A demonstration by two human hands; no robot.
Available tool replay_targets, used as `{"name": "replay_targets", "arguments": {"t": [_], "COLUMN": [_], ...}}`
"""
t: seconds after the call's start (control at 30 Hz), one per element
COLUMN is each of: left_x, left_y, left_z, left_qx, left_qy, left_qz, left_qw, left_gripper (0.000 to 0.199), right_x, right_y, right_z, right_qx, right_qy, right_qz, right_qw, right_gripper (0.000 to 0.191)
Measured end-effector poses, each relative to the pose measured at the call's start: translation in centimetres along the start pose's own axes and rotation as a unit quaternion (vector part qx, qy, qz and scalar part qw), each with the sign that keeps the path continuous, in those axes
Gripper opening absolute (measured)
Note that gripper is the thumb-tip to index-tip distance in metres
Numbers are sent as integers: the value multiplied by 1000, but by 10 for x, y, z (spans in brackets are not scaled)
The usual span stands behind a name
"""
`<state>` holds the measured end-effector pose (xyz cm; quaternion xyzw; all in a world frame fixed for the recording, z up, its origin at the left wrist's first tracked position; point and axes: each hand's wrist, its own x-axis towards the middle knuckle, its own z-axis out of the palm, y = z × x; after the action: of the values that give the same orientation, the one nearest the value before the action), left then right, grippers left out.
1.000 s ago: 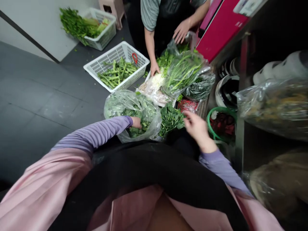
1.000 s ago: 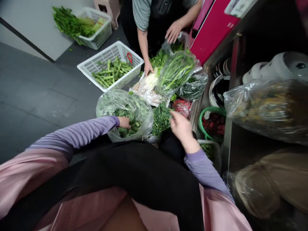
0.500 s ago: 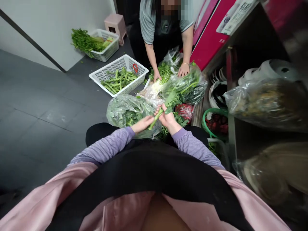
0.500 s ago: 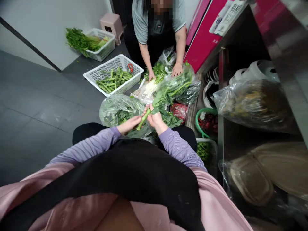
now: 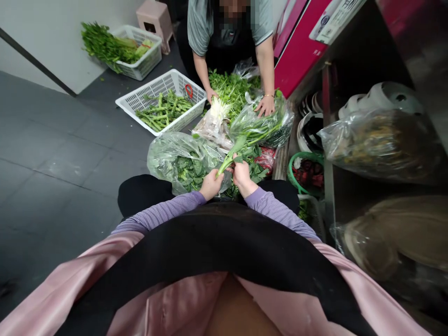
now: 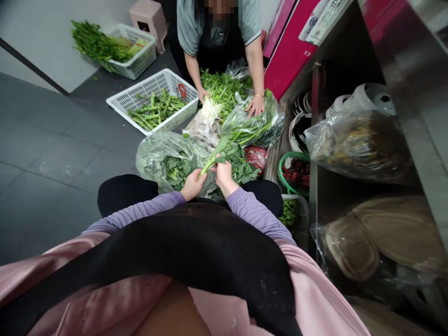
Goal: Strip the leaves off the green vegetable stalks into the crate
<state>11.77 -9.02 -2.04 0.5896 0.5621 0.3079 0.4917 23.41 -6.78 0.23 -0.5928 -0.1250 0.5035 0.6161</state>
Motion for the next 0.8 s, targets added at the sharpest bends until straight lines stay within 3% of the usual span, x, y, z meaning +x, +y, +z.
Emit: {"name": "replay_targets", "arguments": {"t": [0.13,0.2,0.27,0.37,0.43,0.5,0.63,0.73,0.8], "left_x": [1,3,5,8,9,8,5,2,0], "left_y": [3,4,3,-1,-3,-4,1,7,10], "left_z": [2,1,-1,-3,-4,-4,-2,0,2], "left_qx": [-123,-156,-119,-13,28,50,20,-93,-166], "left_qy": [-44,-58,-49,-12,6,6,-13,-54,-69], "left_qz": [-125,-155,-113,-17,0,-1,-12,-107,-157], "left_qw": [984,974,985,1000,1000,999,1000,988,971], "left_gripper": [11,13,12,7,5,6,5,12,15], "right_x": [2,5,8,13,14,14,16,18,21], "right_y": [13,17,15,7,1,0,7,16,22], "right_z": [-1,-3,-5,-8,-9,-8,-1,3,4], "right_qx": [-3,5,3,16,29,19,-23,-35,-43], "right_qy": [50,64,62,-20,-86,-105,-5,54,47], "right_qz": [17,25,23,-23,-51,-66,-91,-126,-128], "right_qw": [999,998,998,999,995,992,996,990,990], "right_gripper": [31,28,25,19,21,27,28,30,29]}}
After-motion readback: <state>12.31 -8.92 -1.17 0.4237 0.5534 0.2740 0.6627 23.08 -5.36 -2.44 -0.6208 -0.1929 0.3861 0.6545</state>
